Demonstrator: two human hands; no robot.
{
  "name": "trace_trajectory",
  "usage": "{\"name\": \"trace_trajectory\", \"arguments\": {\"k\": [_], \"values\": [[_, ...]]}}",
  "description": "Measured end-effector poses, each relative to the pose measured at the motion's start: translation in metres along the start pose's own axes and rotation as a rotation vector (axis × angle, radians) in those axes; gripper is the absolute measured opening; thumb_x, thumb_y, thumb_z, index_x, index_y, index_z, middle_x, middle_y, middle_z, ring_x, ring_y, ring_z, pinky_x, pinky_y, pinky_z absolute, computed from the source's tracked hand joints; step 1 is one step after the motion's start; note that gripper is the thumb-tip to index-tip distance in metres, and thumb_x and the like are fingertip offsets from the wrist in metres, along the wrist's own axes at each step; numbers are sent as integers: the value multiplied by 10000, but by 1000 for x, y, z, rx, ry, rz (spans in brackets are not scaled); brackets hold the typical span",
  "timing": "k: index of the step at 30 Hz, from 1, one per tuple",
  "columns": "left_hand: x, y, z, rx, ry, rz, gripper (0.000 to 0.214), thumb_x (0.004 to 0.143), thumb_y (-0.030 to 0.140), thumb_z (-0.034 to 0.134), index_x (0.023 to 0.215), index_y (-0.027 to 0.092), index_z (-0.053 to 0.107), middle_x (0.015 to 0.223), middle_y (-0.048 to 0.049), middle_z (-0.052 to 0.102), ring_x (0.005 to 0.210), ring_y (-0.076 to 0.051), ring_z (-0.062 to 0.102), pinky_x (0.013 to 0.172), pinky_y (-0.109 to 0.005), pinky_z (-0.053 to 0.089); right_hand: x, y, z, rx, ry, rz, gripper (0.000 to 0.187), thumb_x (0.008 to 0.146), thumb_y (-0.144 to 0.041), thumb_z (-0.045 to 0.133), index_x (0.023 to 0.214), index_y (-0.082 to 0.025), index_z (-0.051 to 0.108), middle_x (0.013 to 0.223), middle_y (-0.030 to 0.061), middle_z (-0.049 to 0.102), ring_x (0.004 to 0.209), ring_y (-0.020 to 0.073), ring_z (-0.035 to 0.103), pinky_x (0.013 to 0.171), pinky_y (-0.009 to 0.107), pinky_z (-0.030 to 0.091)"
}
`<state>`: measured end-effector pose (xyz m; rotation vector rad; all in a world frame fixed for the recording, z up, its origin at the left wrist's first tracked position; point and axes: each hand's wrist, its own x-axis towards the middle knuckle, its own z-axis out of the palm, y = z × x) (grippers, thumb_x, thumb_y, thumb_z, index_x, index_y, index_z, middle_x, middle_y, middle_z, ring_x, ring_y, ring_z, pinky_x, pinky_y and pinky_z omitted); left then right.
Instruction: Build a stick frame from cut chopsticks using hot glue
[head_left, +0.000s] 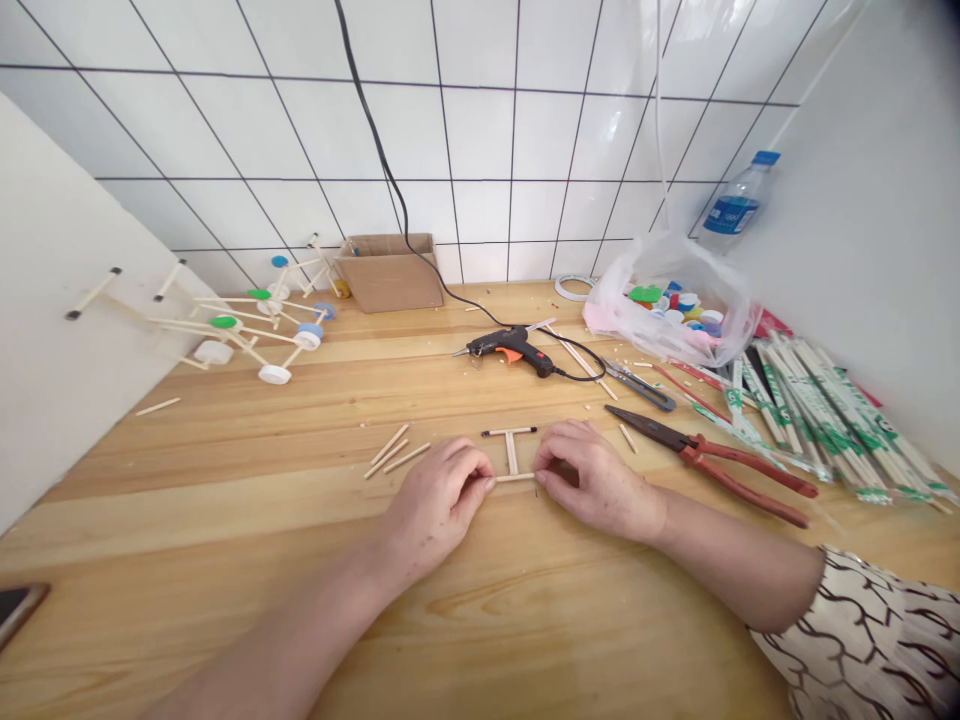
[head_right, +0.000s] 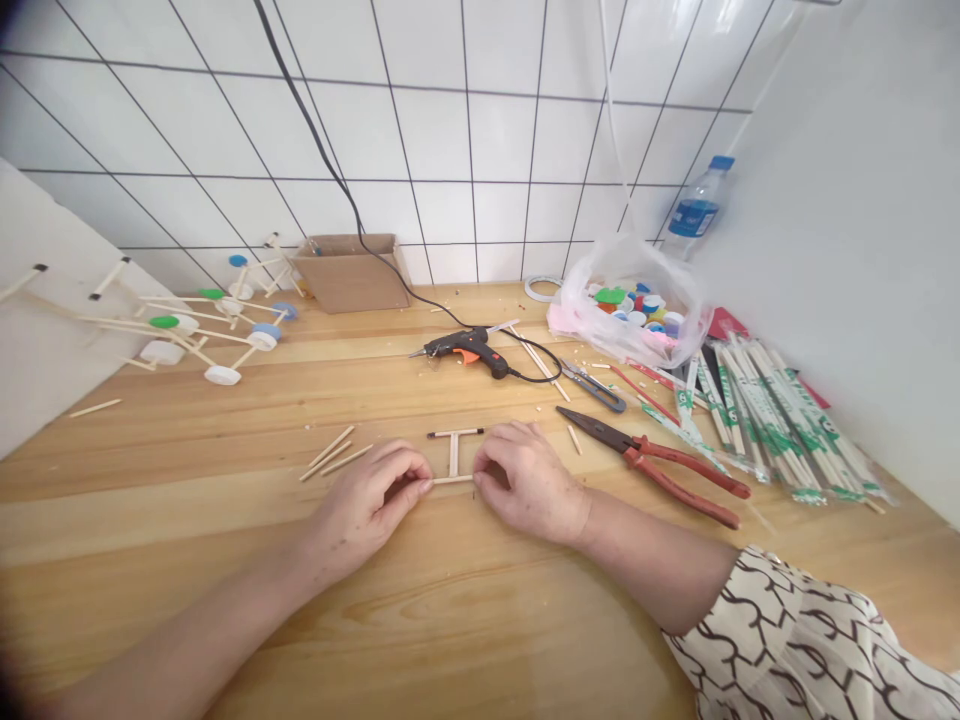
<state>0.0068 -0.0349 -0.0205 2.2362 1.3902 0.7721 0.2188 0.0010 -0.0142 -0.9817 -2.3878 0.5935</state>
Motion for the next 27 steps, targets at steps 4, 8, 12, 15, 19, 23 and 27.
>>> {"name": "trace_trajectory", "arguments": {"k": [4, 8, 12, 15, 19, 23, 27], "values": [[0, -1, 0, 0, 1, 3, 127, 858, 139, 472, 757, 190, 528, 773, -13, 564, 747, -168, 534, 677, -291, 414, 0, 0, 0, 0, -2, 0, 120, 756, -63, 542, 731, -177, 566, 774, 28, 593, 788, 180, 533, 744, 332, 377], [0, 0, 0, 3, 1, 4, 124, 854, 138, 477, 754, 191, 528, 773, -14, 566, 748, -169, 535, 676, -291, 416, 1, -1, 0, 0, 0, 1, 121, 753, -57, 544, 734, -174, 568, 780, 29, 596, 791, 180, 536, 747, 333, 375], [-1, 1, 0, 1, 1, 7, 124, 854, 137, 475, 756, 193, 528, 771, -11, 567, 742, -167, 535, 672, -287, 416, 0, -1, 0, 0, -6, 3, 118, 752, -63, 548, 733, -178, 565, 778, 27, 596, 791, 180, 537, 749, 330, 375], [-1, 0, 1, -2, 2, 4, 124, 859, 141, 471, 762, 191, 531, 773, -13, 566, 746, -168, 534, 675, -289, 415, 0, -1, -1, -2, -8, 8, 120, 750, -62, 547, 735, -180, 566, 779, 27, 596, 793, 181, 536, 750, 330, 376], [0, -1, 0, -5, 3, 4, 121, 861, 146, 472, 765, 190, 530, 777, -15, 566, 750, -169, 533, 677, -291, 413, 0, -1, -1, 2, -6, 6, 117, 755, -66, 541, 733, -178, 566, 774, 27, 594, 788, 179, 534, 744, 328, 378], [0, 0, 0, 0, 1, -2, 124, 858, 148, 471, 758, 197, 525, 777, -12, 569, 751, -171, 536, 678, -293, 415, 0, 0, 0, 1, -4, 2, 115, 752, -64, 544, 734, -175, 568, 780, 29, 597, 791, 179, 534, 744, 330, 377], [-1, 0, 0, 4, 0, -2, 126, 859, 150, 471, 756, 197, 526, 777, -14, 570, 750, -172, 538, 679, -295, 418, 0, 0, 0, 1, -6, 3, 119, 749, -62, 546, 734, -177, 570, 776, 26, 595, 787, 178, 536, 746, 330, 377]]}}
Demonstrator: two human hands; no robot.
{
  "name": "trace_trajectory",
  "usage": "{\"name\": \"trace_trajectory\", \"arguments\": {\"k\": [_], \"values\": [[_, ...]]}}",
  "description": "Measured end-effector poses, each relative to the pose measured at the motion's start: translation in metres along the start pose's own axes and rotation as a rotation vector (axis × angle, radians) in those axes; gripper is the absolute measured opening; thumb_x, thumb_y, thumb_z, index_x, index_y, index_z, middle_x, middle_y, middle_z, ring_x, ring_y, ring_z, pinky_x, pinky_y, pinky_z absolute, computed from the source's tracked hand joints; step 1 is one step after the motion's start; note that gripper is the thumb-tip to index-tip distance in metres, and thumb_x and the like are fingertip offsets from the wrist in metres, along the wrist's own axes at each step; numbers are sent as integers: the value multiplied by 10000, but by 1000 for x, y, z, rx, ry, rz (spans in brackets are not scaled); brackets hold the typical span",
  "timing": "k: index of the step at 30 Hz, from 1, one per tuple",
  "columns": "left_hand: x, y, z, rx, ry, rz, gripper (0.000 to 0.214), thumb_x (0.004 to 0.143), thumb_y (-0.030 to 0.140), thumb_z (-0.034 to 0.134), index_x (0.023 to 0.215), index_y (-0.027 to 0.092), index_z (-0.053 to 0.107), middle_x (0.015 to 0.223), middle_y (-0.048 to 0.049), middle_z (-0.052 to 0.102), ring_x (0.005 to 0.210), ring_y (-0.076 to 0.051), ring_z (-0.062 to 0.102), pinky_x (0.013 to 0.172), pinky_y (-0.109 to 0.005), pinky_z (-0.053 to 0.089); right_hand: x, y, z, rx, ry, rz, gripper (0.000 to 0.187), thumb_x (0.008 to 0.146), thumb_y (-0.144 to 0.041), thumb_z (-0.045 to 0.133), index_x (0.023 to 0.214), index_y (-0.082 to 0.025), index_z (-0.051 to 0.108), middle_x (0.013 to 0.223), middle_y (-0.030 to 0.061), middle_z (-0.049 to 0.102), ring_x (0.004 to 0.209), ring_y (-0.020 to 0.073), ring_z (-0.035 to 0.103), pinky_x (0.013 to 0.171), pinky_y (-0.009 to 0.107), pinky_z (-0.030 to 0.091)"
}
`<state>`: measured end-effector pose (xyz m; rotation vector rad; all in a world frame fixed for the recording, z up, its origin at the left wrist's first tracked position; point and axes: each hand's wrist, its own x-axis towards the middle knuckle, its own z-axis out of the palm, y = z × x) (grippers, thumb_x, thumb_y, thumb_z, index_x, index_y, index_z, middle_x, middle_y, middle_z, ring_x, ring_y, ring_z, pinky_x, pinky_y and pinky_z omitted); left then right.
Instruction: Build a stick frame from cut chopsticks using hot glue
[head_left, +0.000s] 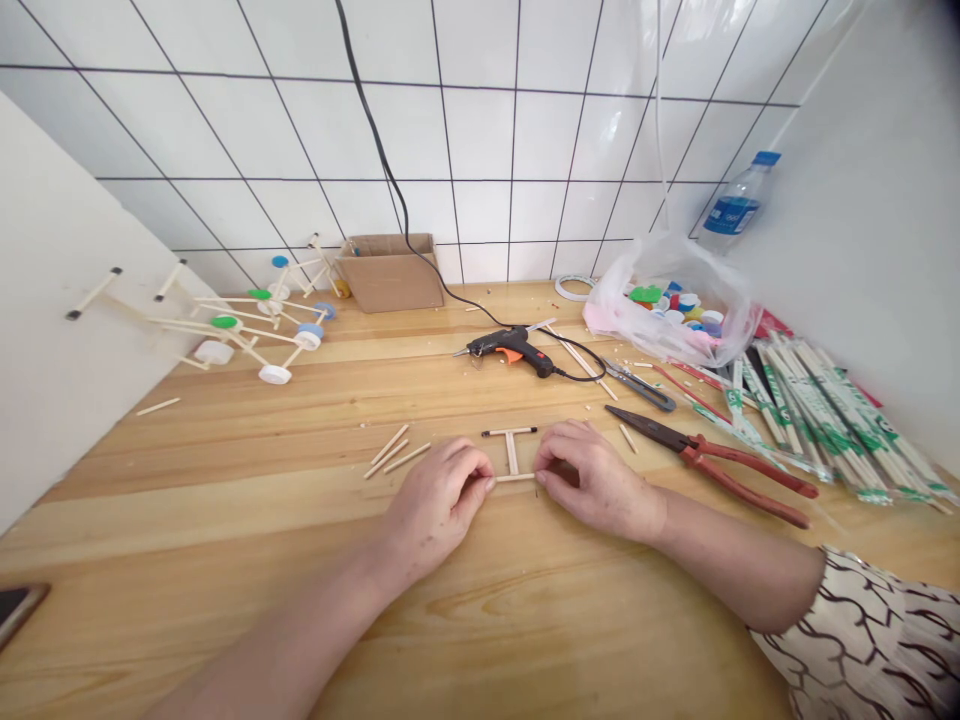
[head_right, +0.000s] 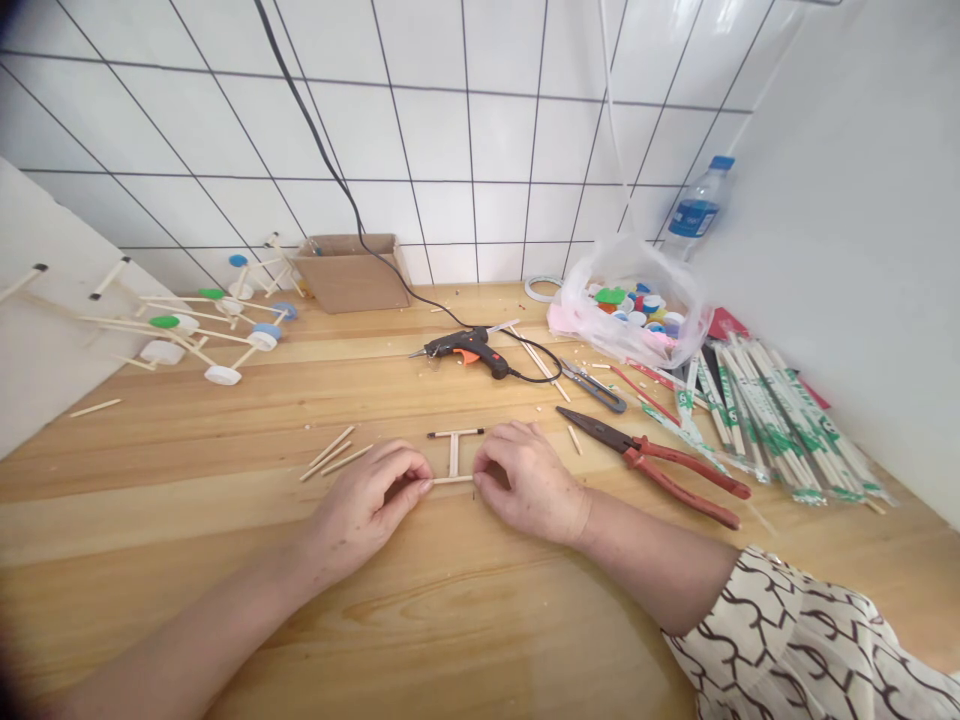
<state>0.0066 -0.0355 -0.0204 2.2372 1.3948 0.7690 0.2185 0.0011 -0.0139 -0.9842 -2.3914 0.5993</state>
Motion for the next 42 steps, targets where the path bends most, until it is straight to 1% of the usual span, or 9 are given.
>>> {"name": "trace_trajectory", "arguments": {"k": [42], "values": [[0, 2, -1, 0, 11, -18, 93, 848, 167, 480, 787, 202, 541, 803, -22, 593, 764, -174, 559, 699, -311, 451, 0, -1, -1, 2, 1, 1, 124, 749, -65, 548, 725, -186, 560, 763, 23, 588, 773, 176, 537, 743, 321, 385]]}}
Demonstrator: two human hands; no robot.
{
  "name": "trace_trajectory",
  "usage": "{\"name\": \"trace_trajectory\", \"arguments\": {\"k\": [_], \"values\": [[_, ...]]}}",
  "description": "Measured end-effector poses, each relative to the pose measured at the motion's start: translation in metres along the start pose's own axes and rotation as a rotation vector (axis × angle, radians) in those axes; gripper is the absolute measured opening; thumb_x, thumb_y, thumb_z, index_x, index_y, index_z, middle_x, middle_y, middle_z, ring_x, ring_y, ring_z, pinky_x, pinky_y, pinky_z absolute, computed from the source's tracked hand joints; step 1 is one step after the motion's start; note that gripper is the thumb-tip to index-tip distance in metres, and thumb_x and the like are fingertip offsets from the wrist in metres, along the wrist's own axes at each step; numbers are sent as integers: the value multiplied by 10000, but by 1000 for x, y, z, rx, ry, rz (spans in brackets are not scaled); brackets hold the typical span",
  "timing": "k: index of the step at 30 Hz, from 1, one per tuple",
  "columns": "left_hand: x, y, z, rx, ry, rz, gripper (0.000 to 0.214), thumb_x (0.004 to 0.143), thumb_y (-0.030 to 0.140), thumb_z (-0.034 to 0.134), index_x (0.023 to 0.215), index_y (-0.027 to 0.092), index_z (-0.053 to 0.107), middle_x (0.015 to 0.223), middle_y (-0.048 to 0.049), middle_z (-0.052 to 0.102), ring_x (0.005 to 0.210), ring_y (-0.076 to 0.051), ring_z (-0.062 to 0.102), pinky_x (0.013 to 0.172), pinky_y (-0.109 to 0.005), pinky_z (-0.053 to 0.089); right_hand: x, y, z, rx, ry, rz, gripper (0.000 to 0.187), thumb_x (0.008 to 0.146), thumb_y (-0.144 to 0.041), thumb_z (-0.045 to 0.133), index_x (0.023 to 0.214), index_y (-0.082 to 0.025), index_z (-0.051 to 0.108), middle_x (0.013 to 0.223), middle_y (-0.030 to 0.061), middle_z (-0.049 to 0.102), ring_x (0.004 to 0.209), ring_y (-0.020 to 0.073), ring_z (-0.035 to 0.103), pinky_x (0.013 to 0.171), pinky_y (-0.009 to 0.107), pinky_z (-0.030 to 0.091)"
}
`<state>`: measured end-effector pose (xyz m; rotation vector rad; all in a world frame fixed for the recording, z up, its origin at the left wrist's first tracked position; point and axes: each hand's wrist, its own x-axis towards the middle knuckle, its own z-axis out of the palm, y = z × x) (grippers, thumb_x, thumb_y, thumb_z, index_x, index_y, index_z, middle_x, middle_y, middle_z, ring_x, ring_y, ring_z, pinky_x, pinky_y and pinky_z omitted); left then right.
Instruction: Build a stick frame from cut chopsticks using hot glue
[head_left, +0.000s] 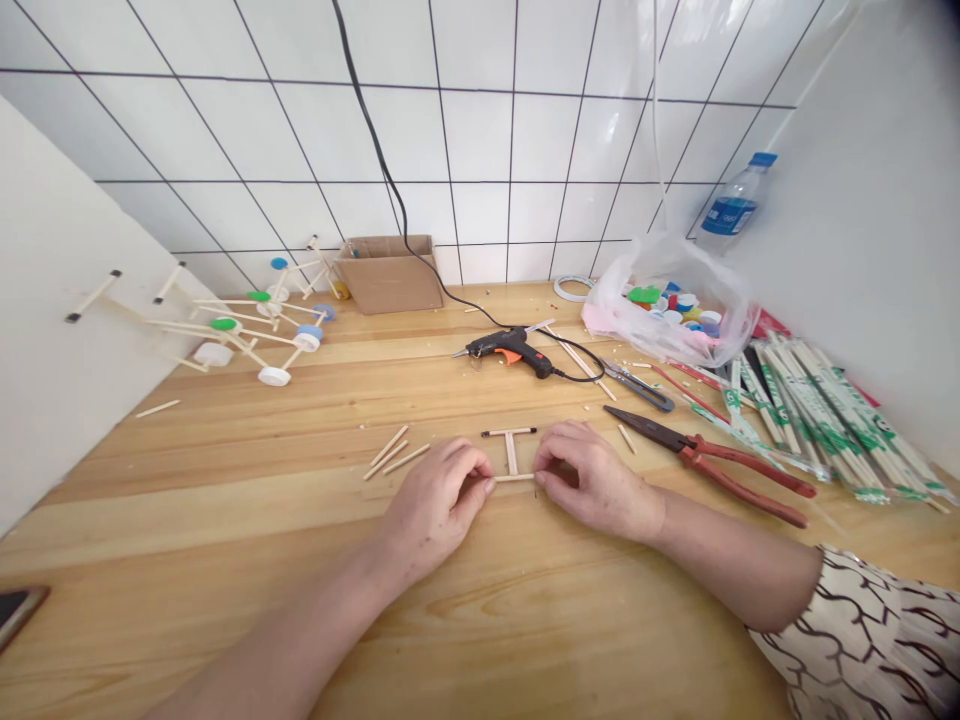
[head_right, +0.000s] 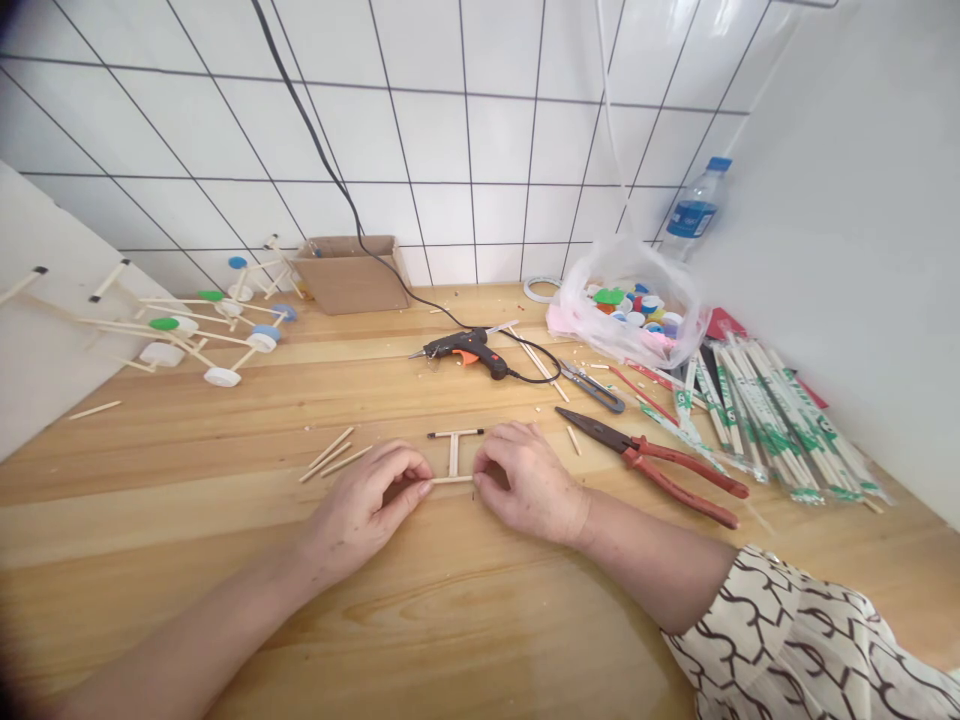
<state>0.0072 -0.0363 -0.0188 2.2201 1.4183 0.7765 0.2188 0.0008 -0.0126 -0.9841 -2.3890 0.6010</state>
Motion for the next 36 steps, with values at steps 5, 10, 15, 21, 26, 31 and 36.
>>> {"name": "trace_trajectory", "arguments": {"k": [5, 10, 15, 21, 26, 31, 36], "values": [[0, -1, 1, -6, 0, 7, 89, 847, 164, 481, 787, 201, 536, 797, -18, 586, 758, -175, 559, 692, -308, 449, 0, 0, 0, 0, 2, -1, 122, 748, -65, 543, 727, -184, 561, 768, 24, 591, 775, 176, 536, 744, 322, 387], [0, 0, 0, -3, -2, 6, 93, 847, 165, 482, 781, 200, 537, 796, -21, 588, 762, -176, 557, 689, -308, 448, 0, -1, 0, 0, -5, 4, 114, 752, -72, 543, 732, -182, 564, 774, 28, 595, 784, 179, 536, 748, 324, 386], [0, 0, 0, -1, -1, 7, 104, 851, 163, 469, 785, 201, 540, 795, -22, 588, 758, -171, 552, 693, -307, 449, 0, -1, -1, -6, -2, 1, 112, 757, -76, 545, 729, -183, 563, 763, 26, 593, 770, 176, 535, 738, 320, 386], [0, 0, -1, -2, -4, 12, 119, 857, 165, 462, 772, 200, 537, 788, -24, 584, 758, -174, 550, 683, -306, 451, 0, -1, -1, -1, -9, 6, 112, 755, -72, 548, 732, -181, 562, 772, 30, 597, 781, 180, 538, 748, 330, 387], [0, 1, -1, 2, -1, 9, 134, 868, 173, 443, 773, 201, 533, 780, -21, 577, 754, -173, 547, 681, -300, 445, 0, -1, -1, -1, -14, 13, 108, 759, -75, 543, 735, -180, 558, 770, 31, 592, 776, 180, 532, 737, 329, 388], [0, 1, -1, 10, -1, 7, 141, 876, 183, 436, 777, 195, 535, 783, -26, 577, 761, -180, 556, 683, -299, 446, 0, -1, -1, 3, -15, 14, 105, 765, -82, 532, 740, -180, 557, 775, 35, 594, 779, 182, 532, 747, 337, 394], [0, 0, -1, 14, -4, 9, 140, 879, 177, 439, 781, 194, 536, 784, -24, 576, 757, -178, 551, 681, -295, 438, 0, 0, -1, 26, 5, -1, 109, 761, -78, 520, 740, -179, 554, 778, 40, 597, 773, 182, 532, 734, 331, 401]]}}
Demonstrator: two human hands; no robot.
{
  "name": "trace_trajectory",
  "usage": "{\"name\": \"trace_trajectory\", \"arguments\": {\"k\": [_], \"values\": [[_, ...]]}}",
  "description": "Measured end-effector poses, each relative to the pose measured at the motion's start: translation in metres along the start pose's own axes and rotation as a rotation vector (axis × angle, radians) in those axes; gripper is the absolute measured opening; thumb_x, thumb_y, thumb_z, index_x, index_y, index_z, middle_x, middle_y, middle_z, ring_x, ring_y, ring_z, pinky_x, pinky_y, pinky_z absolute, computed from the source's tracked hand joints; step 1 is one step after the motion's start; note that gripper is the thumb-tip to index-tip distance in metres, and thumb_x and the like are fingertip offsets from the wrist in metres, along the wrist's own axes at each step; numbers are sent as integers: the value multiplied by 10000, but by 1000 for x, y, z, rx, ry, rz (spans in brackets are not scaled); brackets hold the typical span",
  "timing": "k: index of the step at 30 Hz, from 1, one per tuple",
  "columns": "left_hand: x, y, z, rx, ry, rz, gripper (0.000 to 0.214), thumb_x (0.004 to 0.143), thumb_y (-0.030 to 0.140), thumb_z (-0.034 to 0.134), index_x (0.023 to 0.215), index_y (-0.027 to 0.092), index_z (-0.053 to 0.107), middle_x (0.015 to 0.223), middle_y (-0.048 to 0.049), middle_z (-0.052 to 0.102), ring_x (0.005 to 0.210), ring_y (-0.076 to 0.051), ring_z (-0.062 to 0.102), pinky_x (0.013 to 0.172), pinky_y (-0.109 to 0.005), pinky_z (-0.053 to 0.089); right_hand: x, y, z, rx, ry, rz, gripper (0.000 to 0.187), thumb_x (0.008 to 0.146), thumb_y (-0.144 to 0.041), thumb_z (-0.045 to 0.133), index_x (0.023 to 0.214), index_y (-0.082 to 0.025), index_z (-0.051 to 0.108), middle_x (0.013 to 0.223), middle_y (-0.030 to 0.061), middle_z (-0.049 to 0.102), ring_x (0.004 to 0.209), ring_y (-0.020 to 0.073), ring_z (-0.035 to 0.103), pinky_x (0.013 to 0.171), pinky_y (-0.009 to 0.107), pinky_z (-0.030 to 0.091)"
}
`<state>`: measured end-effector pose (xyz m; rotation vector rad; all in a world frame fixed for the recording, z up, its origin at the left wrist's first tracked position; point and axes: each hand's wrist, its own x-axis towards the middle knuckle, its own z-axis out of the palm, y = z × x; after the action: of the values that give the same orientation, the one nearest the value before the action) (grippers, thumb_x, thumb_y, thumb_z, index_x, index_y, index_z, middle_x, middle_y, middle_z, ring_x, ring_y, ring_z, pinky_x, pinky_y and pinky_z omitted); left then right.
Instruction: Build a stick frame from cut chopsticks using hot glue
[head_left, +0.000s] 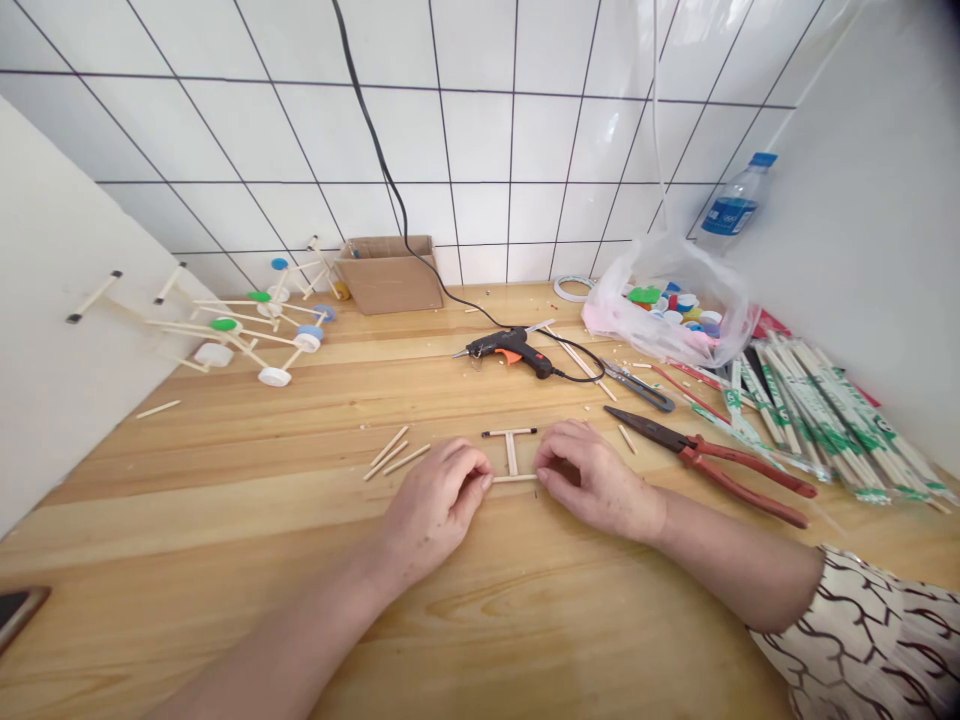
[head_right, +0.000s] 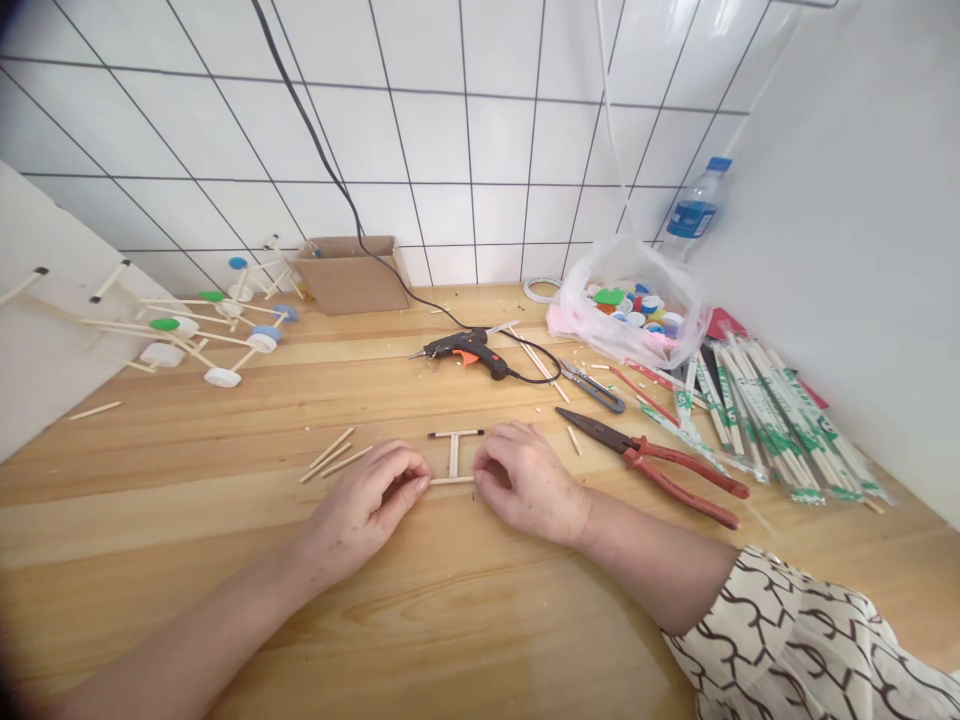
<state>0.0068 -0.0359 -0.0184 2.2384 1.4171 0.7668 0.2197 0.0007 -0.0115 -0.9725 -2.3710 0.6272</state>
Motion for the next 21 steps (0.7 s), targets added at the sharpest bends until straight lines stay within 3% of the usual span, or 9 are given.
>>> {"name": "trace_trajectory", "arguments": {"k": [9, 21], "values": [[-4, -3, 0, -37, 7, -7, 111, 867, 164, 458, 805, 187, 547, 813, -27, 567, 770, -176, 550, 698, -298, 436, -1, 2, 1, 24, 24, -9, 155, 688, -46, 542, 766, -179, 556, 822, 49, 607, 821, 202, 549, 763, 354, 412], [-7, -3, 3, -14, 51, 25, 104, 846, 122, 476, 820, 187, 552, 828, -25, 569, 786, -180, 552, 706, -304, 438, -2, 4, 0, 33, 30, -14, 142, 695, -55, 543, 760, -182, 549, 812, 52, 596, 804, 201, 540, 738, 352, 425]]}}
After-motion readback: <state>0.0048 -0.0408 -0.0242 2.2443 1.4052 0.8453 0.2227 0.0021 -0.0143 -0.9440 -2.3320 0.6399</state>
